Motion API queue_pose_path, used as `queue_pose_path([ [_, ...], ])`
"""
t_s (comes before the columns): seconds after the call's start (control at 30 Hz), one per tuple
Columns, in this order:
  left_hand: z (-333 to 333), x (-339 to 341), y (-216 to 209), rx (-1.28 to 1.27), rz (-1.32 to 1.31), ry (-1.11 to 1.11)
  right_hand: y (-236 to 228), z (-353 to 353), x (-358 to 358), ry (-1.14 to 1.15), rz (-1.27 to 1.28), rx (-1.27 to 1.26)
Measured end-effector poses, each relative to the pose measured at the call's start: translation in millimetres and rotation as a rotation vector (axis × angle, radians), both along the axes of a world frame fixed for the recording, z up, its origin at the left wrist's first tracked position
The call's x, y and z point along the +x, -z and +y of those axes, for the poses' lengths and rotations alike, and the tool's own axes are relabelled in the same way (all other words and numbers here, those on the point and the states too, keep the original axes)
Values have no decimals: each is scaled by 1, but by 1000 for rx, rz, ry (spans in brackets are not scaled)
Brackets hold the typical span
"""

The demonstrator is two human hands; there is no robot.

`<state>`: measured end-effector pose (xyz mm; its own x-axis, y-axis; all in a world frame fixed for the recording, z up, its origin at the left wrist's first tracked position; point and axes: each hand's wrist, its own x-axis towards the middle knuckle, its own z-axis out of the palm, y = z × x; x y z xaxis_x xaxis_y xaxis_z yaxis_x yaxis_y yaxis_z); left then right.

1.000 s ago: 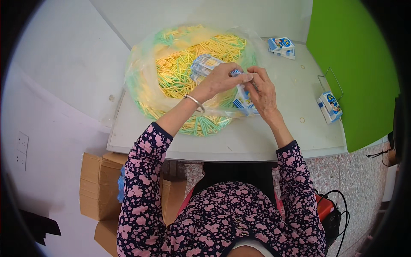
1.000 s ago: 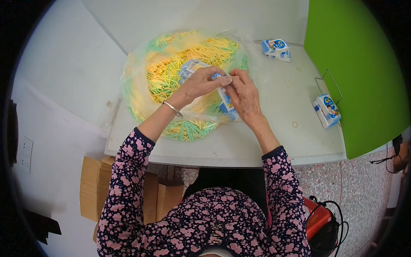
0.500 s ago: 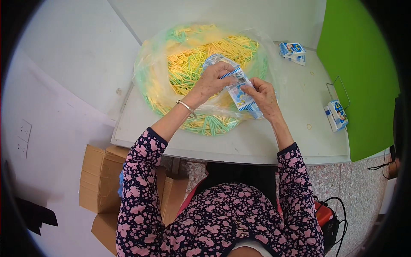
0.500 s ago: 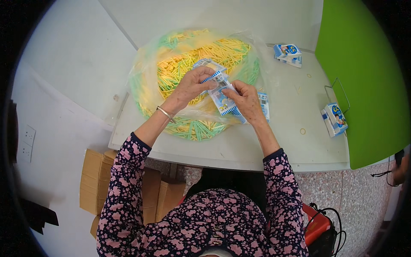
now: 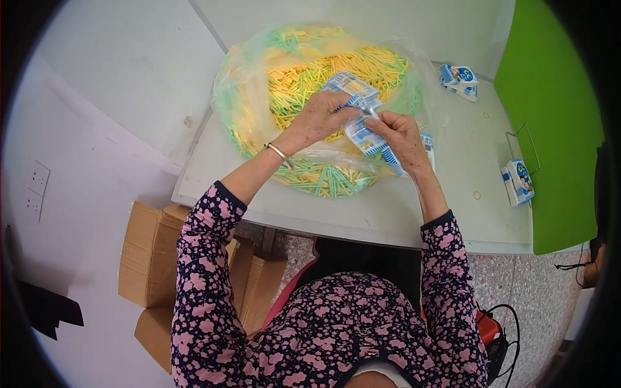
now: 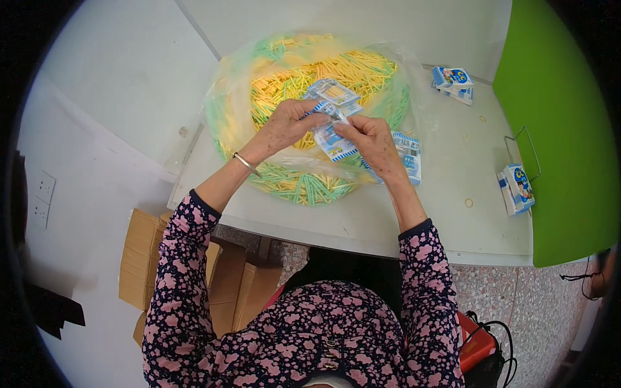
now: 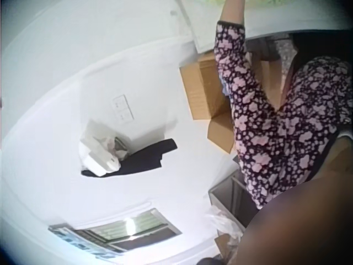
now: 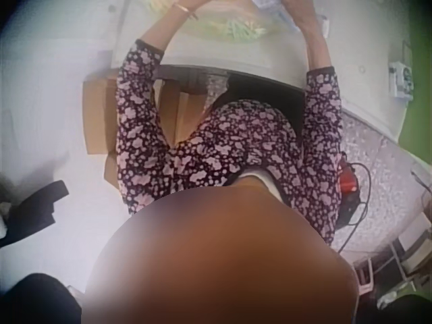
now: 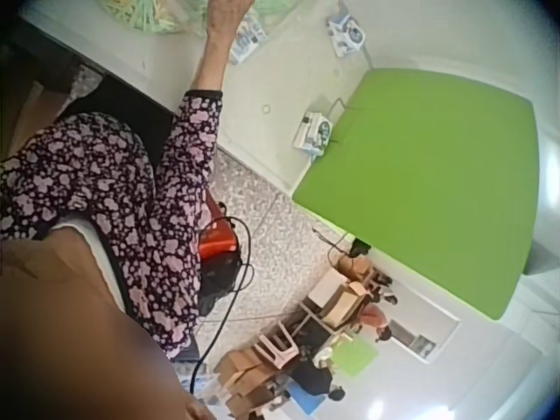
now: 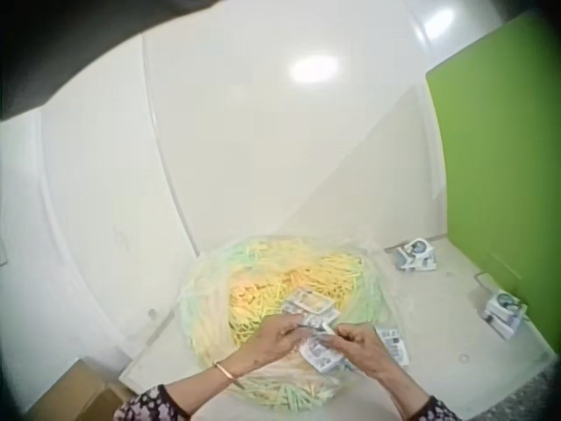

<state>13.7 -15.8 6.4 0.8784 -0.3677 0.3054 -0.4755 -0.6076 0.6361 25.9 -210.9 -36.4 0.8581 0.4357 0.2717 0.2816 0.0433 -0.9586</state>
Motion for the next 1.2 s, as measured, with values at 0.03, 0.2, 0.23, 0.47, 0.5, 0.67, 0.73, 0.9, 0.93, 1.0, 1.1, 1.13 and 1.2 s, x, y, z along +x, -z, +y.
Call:
queue_pose_path([
  [0.03, 3, 0, -2, 1, 3, -5, -3, 1, -1, -5, 3, 1],
  [0.2, 37, 12, -14, -8, -179, -102, 5, -5, 4, 56, -41, -10],
  [0.23, 45, 11, -12, -8, -178, -103, 8, -9, 4, 55, -40, -11],
  [0.47, 44, -13, 50, 880, -233, -427, 15, -9, -7, 70, 39, -9],
  [0.5, 38, -13, 53, 835, -231, -470, 16, -9, -6, 72, 40, -17],
  [0.67, 33, -13, 73, 677, -265, -578, 20, -7, -6, 60, 39, 43],
  [0.73, 29, -12, 78, 540, -193, -633, 18, -5, -8, 70, 56, 57],
  [0.9, 22, -10, 81, 464, -51, -707, 20, -3, -8, 56, 59, 95],
  [0.93, 22, -10, 82, 443, -40, -710, 20, -4, -8, 55, 57, 95],
  [1.0, 21, -11, 81, 463, -11, -713, 18, -4, -10, 56, 103, 126],
  [1.1, 16, -11, 80, 486, 1, -725, 18, -4, -10, 55, 79, 122],
  [1.13, 14, -11, 79, 488, -16, -733, 18, -4, -11, 56, 77, 122],
  [1.2, 14, -7, 85, 478, -42, -755, 16, 2, -12, 31, 72, 169],
])
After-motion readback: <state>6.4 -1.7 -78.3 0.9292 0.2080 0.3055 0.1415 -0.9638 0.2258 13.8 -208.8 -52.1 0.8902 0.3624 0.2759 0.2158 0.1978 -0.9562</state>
